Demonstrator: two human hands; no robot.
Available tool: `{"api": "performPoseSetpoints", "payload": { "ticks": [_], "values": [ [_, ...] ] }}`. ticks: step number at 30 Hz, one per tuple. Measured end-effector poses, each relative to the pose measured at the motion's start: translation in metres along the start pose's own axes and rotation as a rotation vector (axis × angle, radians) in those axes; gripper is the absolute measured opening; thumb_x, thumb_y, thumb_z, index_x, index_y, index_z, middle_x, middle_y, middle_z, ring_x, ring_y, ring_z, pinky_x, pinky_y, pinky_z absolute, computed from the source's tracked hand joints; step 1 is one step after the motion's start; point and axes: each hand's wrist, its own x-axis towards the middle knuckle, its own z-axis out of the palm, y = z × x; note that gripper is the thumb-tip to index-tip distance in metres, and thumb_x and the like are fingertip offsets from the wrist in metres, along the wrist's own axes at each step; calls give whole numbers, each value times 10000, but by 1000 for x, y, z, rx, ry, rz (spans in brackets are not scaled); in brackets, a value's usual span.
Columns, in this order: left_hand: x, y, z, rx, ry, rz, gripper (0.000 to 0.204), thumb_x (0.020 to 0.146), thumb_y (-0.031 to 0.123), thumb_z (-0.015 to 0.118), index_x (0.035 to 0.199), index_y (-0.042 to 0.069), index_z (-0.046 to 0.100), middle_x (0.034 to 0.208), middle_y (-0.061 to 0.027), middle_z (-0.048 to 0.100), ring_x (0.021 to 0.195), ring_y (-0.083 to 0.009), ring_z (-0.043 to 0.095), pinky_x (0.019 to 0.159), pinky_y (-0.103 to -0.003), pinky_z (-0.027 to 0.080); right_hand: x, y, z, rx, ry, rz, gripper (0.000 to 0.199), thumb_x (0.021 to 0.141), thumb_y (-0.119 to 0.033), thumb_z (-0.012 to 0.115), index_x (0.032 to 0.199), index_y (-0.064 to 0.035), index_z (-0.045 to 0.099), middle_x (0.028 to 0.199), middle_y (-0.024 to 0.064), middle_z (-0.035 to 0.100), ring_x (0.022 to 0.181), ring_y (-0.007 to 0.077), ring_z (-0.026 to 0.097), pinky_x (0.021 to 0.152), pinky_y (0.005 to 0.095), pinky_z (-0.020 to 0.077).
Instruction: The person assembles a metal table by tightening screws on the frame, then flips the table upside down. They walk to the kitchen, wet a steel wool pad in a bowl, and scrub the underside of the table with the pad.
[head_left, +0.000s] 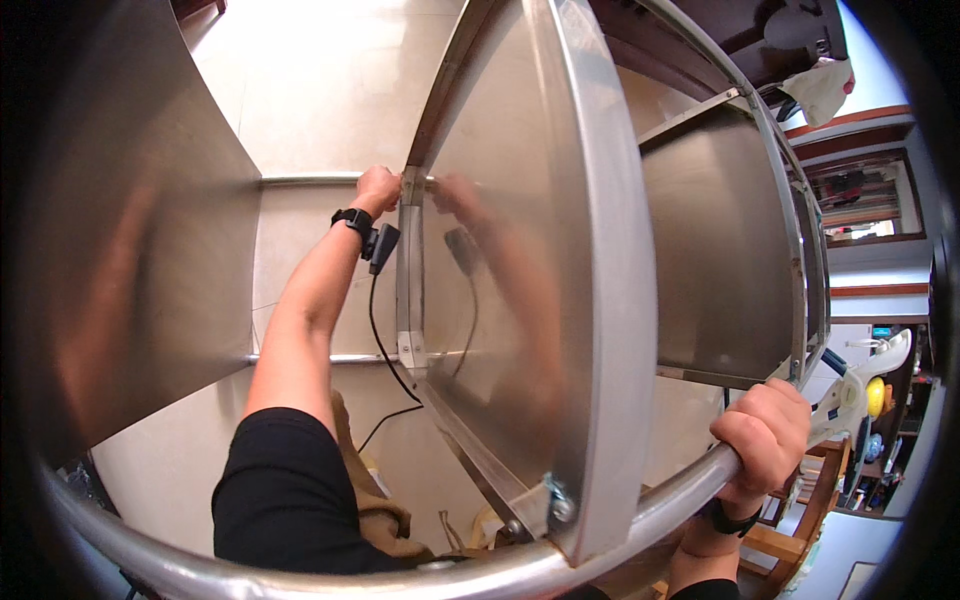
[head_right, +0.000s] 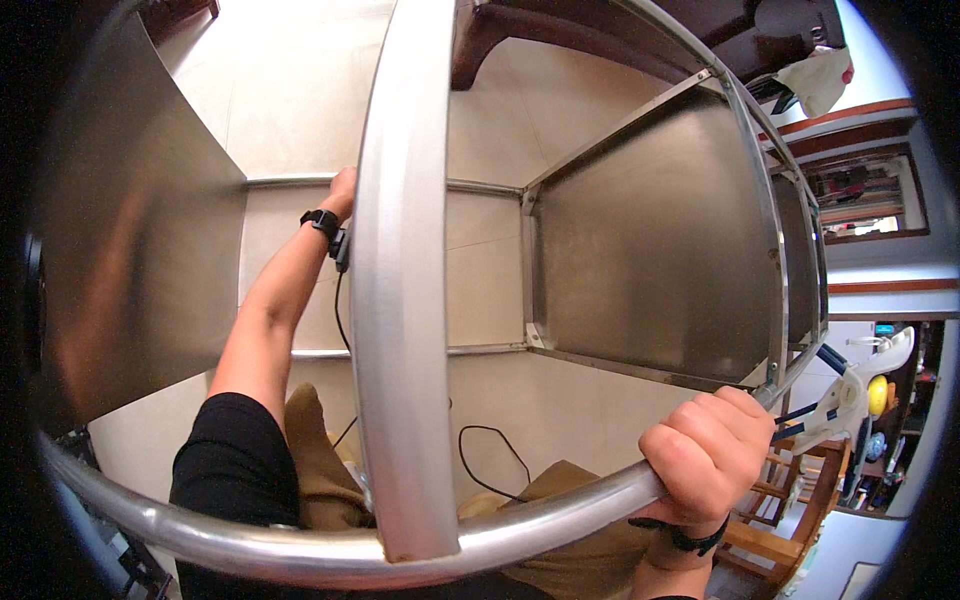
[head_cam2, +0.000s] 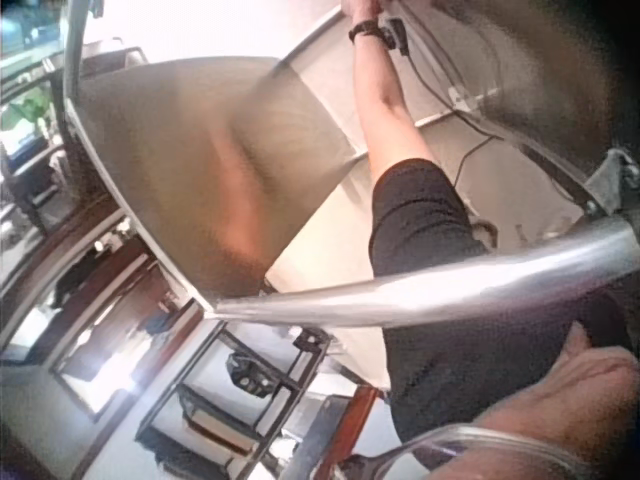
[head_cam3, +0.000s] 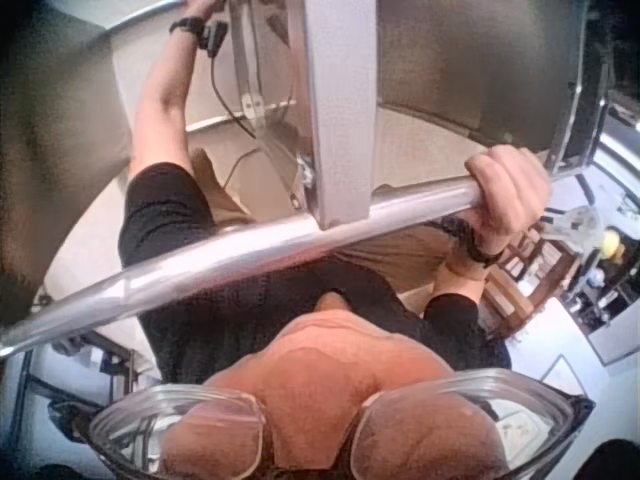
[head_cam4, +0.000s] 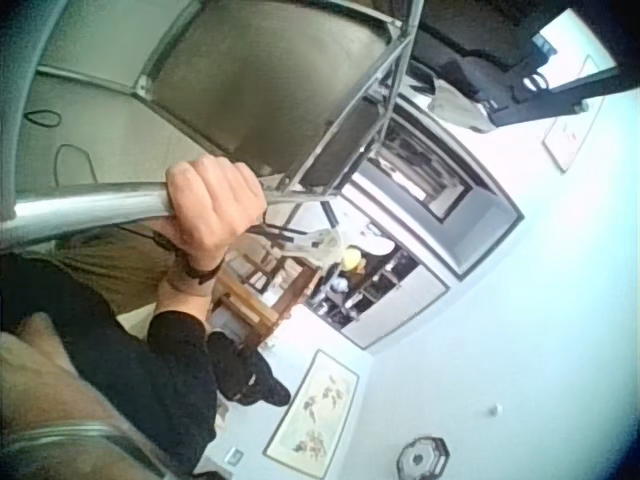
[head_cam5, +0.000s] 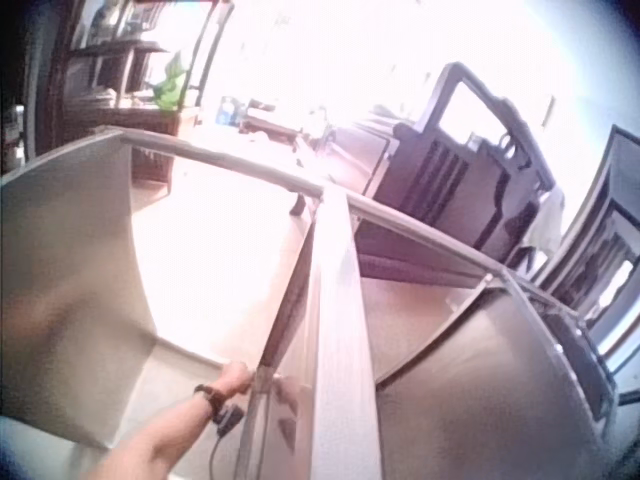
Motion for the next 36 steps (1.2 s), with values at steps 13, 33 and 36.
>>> {"api": "performPoseSetpoints", "payload": {
  "ticks": [13,33,36],
  "values": [
    [-251,62,-129,-520,12,114,234,987,49,505,1180,-20,619,894,-76,676,717,-123,663,677,-256,579,-8,8,-8,-13,-118,-101,610,822,-676,582,675,-95,469,587,49,407,511,224,465,540,347,356],
    [-406,146,-154,-559,-175,108,139,1018,228,556,992,93,579,824,40,572,691,-44,523,625,-210,467,-31,44,8,143,77,-264,464,748,-449,764,699,-103,459,585,42,502,538,223,566,523,343,428],
    [-386,145,-142,-681,-148,135,134,994,193,592,1062,78,610,842,42,594,694,-55,546,639,-195,460,-33,47,12,165,112,-258,453,757,-439,762,704,-99,469,586,50,512,549,230,577,525,347,437]
  ]
}}
